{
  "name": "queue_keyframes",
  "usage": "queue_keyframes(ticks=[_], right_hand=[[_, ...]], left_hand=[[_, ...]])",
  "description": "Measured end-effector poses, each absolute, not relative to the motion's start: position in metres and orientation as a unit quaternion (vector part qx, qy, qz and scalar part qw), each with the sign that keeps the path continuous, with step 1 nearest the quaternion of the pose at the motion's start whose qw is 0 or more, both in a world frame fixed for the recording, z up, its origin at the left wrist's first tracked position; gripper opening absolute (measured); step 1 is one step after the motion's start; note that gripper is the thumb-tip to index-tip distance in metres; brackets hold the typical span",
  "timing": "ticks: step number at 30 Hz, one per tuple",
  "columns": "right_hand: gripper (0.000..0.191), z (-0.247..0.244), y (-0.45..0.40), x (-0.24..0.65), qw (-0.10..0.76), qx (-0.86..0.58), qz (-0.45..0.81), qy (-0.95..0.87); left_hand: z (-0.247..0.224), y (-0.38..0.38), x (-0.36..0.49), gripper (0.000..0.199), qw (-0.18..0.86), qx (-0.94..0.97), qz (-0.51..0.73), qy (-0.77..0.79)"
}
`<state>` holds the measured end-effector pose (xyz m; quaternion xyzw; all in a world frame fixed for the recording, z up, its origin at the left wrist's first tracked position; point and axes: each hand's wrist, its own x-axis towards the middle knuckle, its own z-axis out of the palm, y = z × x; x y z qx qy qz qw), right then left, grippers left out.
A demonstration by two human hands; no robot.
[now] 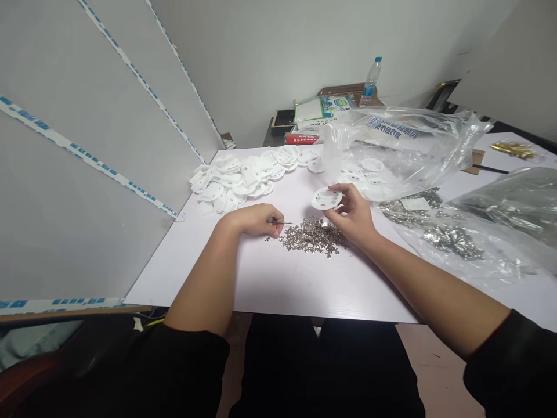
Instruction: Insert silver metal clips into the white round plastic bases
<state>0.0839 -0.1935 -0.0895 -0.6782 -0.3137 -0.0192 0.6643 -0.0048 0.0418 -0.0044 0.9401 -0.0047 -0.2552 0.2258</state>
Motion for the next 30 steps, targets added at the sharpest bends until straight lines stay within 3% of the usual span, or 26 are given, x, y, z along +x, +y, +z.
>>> queue_keyframes(ticks=[14,23,30], right_hand=[[0.042,-0.091,-0.194,0.083,0.62,-0.67,-0.048,-0.405],[0.04,-0.092,-0.195,0.089,0.575,-0.684,-0.087,-0.441],[0.039,-0.09,-0.196,0.088,0.557,-0.696,-0.096,-0.442]], left_hand=[[-0.02,0.031,0.007,0.022,0.464,0.885,0.005,-0.036],[-0.04,0.016,0.015,0.023,0.463,0.883,0.08,-0.001],[-0.039,0.012,0.014,0.024,0.45,0.89,0.066,-0.017]])
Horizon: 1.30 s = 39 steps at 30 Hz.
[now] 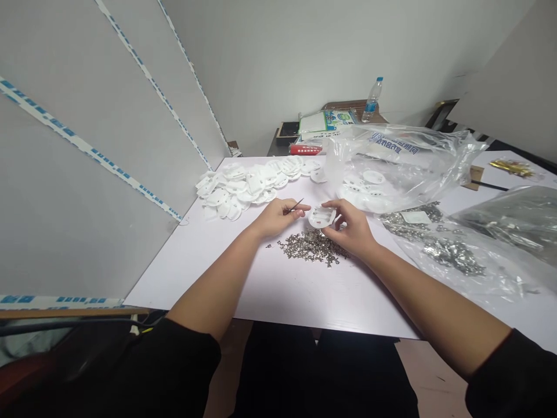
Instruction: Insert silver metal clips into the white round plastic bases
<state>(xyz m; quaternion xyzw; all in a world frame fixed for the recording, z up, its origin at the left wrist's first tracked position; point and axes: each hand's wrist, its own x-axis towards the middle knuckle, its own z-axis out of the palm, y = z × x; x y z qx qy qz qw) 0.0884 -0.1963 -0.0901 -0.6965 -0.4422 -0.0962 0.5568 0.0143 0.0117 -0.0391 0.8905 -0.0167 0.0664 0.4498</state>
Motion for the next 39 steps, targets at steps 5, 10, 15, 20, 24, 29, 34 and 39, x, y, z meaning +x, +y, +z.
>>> queue_keyframes(ticks=[5,10,15,20,24,29,34,39], right_hand=[[0.039,-0.092,-0.197,0.091,0.537,-0.69,-0.128,-0.468],[0.04,-0.093,-0.197,0.093,0.533,-0.684,-0.147,-0.475],[0.041,-0.094,-0.197,0.094,0.529,-0.678,-0.157,-0.486],[0.043,-0.095,-0.197,0.095,0.524,-0.676,-0.158,-0.493],[0.045,-0.095,-0.197,0.094,0.518,-0.677,-0.162,-0.497],[0.044,-0.095,-0.197,0.094,0.513,-0.68,-0.16,-0.499],[0.041,-0.094,-0.198,0.094,0.505,-0.683,-0.163,-0.502],[0.039,-0.095,-0.197,0.094,0.485,-0.675,-0.209,-0.515]], left_hand=[[-0.038,0.009,0.013,0.027,0.453,0.889,0.072,0.016],[-0.04,0.004,0.013,0.027,0.498,0.861,0.085,0.056],[-0.044,0.0,0.014,0.021,0.502,0.856,0.115,0.052],[-0.046,-0.001,0.014,0.017,0.508,0.853,0.104,0.069],[-0.044,-0.006,0.013,0.012,0.505,0.855,0.098,0.07],[-0.038,-0.011,0.01,0.01,0.463,0.879,0.098,0.061],[-0.037,-0.012,0.009,0.011,0.43,0.895,0.107,0.051],[-0.042,-0.015,0.009,0.015,0.421,0.897,0.13,0.04]])
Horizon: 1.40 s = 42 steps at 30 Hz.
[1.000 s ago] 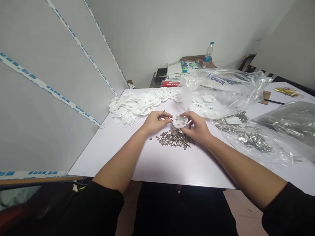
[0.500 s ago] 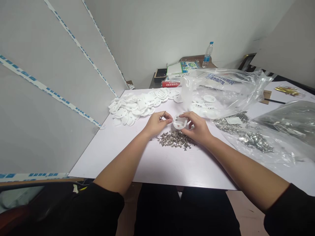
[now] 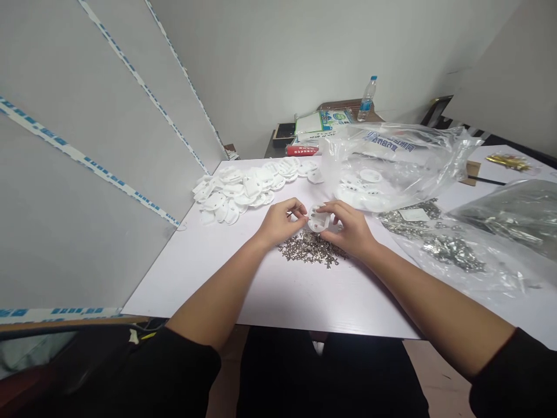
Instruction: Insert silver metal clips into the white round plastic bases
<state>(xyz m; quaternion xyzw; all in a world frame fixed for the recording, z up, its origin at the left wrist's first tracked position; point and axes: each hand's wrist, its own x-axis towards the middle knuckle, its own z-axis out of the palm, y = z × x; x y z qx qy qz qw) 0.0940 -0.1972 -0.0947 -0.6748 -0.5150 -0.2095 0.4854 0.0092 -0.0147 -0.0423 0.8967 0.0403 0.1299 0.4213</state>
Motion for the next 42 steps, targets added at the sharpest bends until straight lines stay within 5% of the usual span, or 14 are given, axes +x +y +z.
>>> queue_keyframes(ticks=[20,30,42], right_hand=[[0.034,-0.091,-0.198,0.093,0.492,-0.653,-0.241,-0.523],[0.033,-0.088,-0.198,0.091,0.552,-0.609,-0.204,-0.532],[0.033,-0.09,-0.199,0.089,0.586,-0.602,-0.174,-0.513]], left_hand=[[-0.04,-0.009,0.011,0.008,0.484,0.873,0.058,0.025],[-0.04,0.003,0.009,0.041,0.68,0.728,-0.086,0.013],[-0.045,0.01,0.01,0.041,0.734,0.662,-0.151,-0.002]])
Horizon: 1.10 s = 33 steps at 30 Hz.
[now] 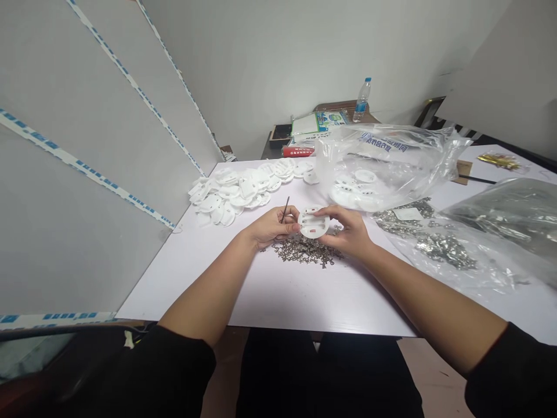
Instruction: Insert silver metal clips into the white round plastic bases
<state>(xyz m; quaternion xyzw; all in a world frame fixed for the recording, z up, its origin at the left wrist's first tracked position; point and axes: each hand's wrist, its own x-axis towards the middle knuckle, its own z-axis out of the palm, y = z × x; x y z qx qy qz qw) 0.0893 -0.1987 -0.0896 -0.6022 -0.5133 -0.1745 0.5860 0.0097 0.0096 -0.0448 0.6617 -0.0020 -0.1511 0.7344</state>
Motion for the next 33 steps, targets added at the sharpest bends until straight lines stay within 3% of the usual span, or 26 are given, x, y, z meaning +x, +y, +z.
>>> queue_keyframes(ticks=[7,17,33], right_hand=[[0.03,-0.089,-0.198,0.085,0.619,-0.575,-0.157,-0.512],[0.018,-0.086,-0.198,0.08,0.597,-0.588,-0.217,-0.501],[0.024,-0.079,-0.201,0.077,0.576,-0.555,-0.266,-0.538]], left_hand=[[-0.046,0.004,0.01,0.041,0.745,0.658,-0.109,-0.005],[-0.056,-0.002,0.013,0.049,0.778,0.615,-0.129,-0.026],[-0.059,-0.008,0.01,0.043,0.766,0.631,-0.119,-0.035]])
